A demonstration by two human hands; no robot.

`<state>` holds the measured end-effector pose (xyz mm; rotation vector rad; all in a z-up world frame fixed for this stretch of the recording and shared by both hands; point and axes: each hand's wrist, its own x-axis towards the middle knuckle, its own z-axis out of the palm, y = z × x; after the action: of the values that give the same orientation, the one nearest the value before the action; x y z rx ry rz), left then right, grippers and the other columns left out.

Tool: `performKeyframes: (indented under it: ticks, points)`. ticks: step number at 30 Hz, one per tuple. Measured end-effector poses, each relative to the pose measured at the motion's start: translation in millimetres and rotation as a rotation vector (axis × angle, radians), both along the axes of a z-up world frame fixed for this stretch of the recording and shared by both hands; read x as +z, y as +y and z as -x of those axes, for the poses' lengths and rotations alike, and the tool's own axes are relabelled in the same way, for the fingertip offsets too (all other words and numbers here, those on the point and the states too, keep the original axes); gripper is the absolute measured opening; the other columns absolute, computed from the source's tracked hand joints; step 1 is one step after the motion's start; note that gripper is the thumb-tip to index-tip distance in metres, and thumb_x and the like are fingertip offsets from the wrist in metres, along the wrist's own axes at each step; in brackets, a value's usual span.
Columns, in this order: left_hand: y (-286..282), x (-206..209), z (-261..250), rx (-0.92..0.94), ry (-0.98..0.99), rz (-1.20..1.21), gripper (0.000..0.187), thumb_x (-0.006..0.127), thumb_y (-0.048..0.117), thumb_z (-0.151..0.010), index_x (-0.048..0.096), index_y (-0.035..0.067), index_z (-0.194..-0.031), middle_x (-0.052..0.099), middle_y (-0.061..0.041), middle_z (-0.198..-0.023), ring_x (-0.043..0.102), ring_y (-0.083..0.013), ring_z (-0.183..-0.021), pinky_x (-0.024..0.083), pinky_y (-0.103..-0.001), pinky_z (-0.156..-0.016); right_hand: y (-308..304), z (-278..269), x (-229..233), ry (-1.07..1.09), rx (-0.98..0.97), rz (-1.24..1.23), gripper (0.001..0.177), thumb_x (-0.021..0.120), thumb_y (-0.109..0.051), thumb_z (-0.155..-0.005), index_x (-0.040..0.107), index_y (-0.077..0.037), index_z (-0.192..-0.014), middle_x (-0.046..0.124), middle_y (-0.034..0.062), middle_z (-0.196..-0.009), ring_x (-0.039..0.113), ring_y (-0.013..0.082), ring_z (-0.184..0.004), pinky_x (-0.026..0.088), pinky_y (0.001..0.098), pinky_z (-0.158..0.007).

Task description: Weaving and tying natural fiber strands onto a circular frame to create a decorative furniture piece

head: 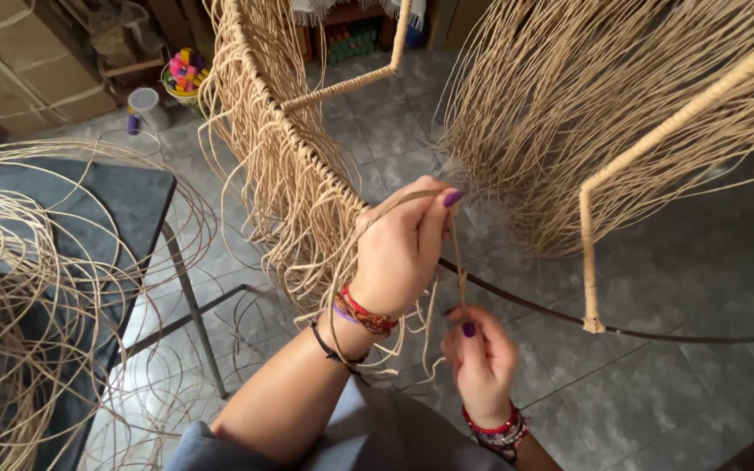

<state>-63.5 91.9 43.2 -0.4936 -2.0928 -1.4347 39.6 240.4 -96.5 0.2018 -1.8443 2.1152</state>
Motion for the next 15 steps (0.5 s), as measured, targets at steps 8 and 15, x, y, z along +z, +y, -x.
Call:
performKeyframes:
  ticks: [8, 15]
  points:
    - [1.8, -3.0, 19.3, 0.062, -0.011, -0.05, 0.034, 0.047, 0.019, -0.108, 0.056, 0.006, -0.077, 0.066, 0.001, -0.089, 0.066, -0.0136, -0.079, 0.048, -0.026, -0.073, 7.0, 18.7, 5.4, 0.041, 0.107, -0.172, 0.028, 0.045, -0.015, -0.107, 0.06, 0.007, -0.096, 0.038, 0.0041, -0.053, 0.034, 0.0112, -0.043, 0.029, 0.0284, -0.043]
    - [-15.1, -11.7, 24.7, -0.028, 0.195, 0.021, 0.02, 0.053, 0.015, -0.107, 0.063, 0.005, -0.093, 0.061, -0.006, -0.079, 0.056, -0.0216, -0.067, 0.046, -0.033, -0.065, 9.5, 25.4, -7.3, -0.041, 0.075, -0.203, 0.032, 0.045, -0.025, -0.108, 0.06, 0.0, -0.095, 0.041, 0.0005, -0.06, 0.037, 0.0103, -0.052, 0.037, 0.0279, -0.052]
